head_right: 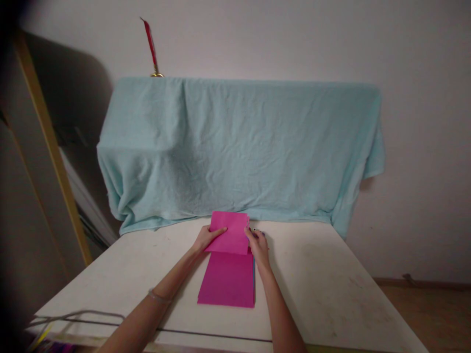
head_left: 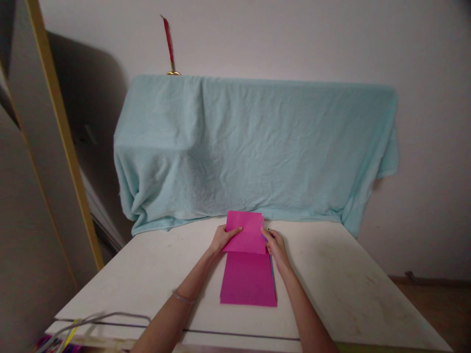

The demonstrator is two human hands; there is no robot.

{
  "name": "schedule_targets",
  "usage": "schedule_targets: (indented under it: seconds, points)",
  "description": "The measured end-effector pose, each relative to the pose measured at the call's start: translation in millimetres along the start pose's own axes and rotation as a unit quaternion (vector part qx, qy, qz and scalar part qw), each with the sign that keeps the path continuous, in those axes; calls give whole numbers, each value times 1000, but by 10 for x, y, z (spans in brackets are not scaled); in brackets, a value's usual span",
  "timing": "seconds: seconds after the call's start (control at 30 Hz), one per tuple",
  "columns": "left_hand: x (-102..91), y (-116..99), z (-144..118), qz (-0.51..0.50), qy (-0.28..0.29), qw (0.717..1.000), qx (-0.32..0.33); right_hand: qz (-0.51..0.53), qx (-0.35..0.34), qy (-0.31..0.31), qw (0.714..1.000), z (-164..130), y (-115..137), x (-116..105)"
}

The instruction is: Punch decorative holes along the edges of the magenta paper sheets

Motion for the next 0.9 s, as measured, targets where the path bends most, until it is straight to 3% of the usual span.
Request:
schedule_targets:
  seconds: [0.2, 0.63, 0.9]
  points:
    - [-6, 17, 37, -34, 13, 999, 13, 52, 45, 75, 995, 18, -42, 128]
    - [-94, -11, 90, -39, 6, 997, 61, 17, -53, 41, 998, -76, 240, 73]
    - [-40, -23, 43, -58, 14, 997, 52, 41, -71, 46, 996, -2, 127, 89]
Point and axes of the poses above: each hand's wrist, its own z-axis towards the middle knuckle, its own x-axis out of the palm, y = z × x, the point moved 7 cm from there along z, towards the middle knuckle, and after that the axes turned 14 degrees about -z, right-handed, at the moved point
